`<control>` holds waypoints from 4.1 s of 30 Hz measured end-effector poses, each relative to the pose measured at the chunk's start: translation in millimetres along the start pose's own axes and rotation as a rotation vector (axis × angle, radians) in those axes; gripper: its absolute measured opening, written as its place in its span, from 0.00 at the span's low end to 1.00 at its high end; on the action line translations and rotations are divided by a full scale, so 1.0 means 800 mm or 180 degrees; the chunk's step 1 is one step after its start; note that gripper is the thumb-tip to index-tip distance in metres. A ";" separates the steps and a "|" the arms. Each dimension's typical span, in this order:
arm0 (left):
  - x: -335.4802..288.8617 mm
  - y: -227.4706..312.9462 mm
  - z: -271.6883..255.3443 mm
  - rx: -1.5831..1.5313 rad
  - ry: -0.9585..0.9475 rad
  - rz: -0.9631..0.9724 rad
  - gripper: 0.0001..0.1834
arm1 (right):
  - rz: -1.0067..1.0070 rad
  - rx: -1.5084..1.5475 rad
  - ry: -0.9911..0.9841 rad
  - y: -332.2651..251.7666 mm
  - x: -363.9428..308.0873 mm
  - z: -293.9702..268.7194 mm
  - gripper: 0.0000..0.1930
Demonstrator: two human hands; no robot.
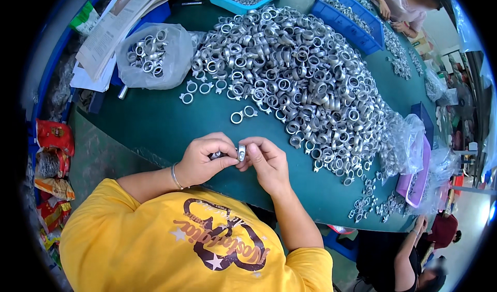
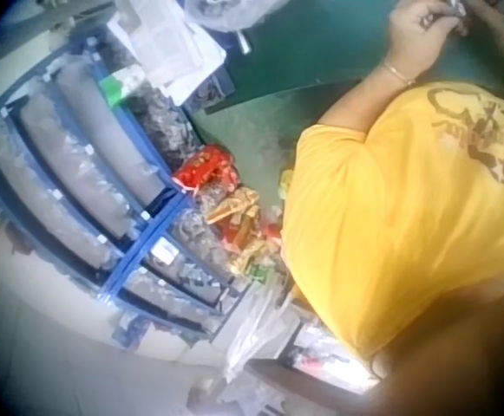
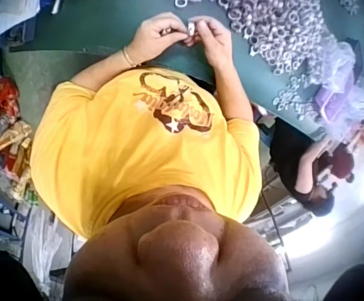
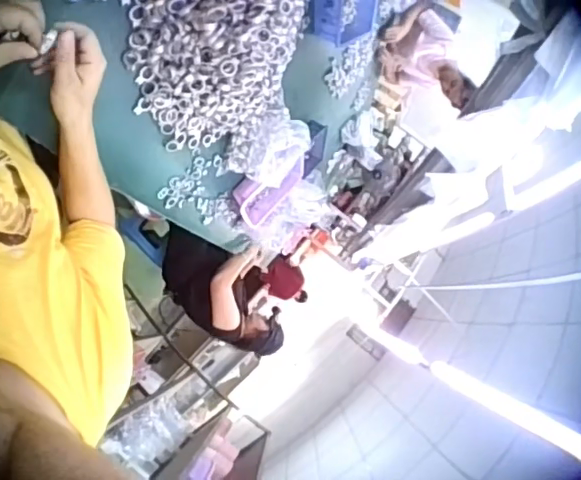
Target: The person picks up metal rings and inserts white plastic components into them, handling them one at a time and placing the assembled pieces into a pile.
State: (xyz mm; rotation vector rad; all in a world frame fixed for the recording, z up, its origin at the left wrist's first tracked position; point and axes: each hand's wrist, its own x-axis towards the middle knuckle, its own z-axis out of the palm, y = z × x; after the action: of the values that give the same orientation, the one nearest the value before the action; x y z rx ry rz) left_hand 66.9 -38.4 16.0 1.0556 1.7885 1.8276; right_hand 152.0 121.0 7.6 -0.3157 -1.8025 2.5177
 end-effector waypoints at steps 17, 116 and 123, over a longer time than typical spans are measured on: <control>-0.005 -0.007 -0.004 -0.0779 0.0562 -0.1249 0.06 | -0.1008 -0.4172 0.0543 0.001 0.083 -0.009 0.09; 0.097 0.023 -0.178 0.0784 0.2344 0.0404 0.06 | -0.1169 -0.4302 0.0173 0.004 -0.007 0.028 0.09; 0.116 -0.025 -0.250 0.4035 0.1687 0.0749 0.12 | -0.0583 -0.1317 0.0146 0.004 -0.010 0.003 0.06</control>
State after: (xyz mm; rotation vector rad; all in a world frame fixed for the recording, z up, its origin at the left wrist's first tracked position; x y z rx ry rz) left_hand -142.8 -105.8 37.3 1.2075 3.4277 0.9390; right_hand 159.4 116.7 6.4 -0.2024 -2.2100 1.9909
